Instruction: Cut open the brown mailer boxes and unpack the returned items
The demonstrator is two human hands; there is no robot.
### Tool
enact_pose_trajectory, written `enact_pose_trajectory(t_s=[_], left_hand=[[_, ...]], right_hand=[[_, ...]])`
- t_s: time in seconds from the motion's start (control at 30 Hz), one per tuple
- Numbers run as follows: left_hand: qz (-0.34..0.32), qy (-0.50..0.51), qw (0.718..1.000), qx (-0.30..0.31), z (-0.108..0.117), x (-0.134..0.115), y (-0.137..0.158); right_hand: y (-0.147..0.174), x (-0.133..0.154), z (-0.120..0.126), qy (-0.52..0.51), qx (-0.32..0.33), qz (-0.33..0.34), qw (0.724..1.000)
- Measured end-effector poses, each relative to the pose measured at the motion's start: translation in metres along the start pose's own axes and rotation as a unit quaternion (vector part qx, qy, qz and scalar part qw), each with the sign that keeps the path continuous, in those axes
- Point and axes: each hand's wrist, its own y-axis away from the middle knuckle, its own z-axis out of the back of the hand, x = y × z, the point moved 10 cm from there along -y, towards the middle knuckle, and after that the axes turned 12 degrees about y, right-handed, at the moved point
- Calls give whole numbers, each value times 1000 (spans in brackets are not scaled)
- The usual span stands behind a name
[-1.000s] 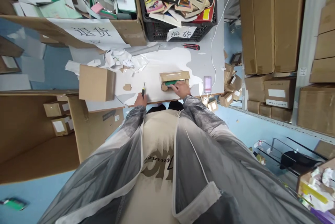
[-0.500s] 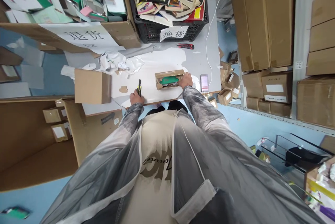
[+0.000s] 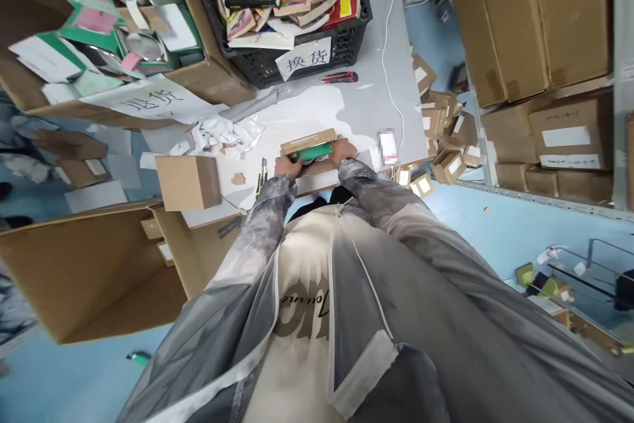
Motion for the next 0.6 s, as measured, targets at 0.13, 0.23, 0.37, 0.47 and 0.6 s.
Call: enact_pose_trajectory(t_s=[0.13, 0.23, 0.37, 0.47, 0.6], left_hand=[[28, -101, 994, -16, 2, -18, 1], [28, -127, 991, -35, 8, -24, 2], [40, -140, 987, -67, 20, -23, 6], [15, -159, 986, -47, 21, -22, 8], [-13, -154, 987, -49, 37, -13, 9]], right_hand=[[14, 8, -8, -60, 14, 5, 998], [21, 5, -9, -119, 25, 11, 993], [29, -5, -9, -203, 42, 41, 977], [31, -17, -7, -225, 58, 68, 970], [24, -34, -5, -232, 93, 105, 963]])
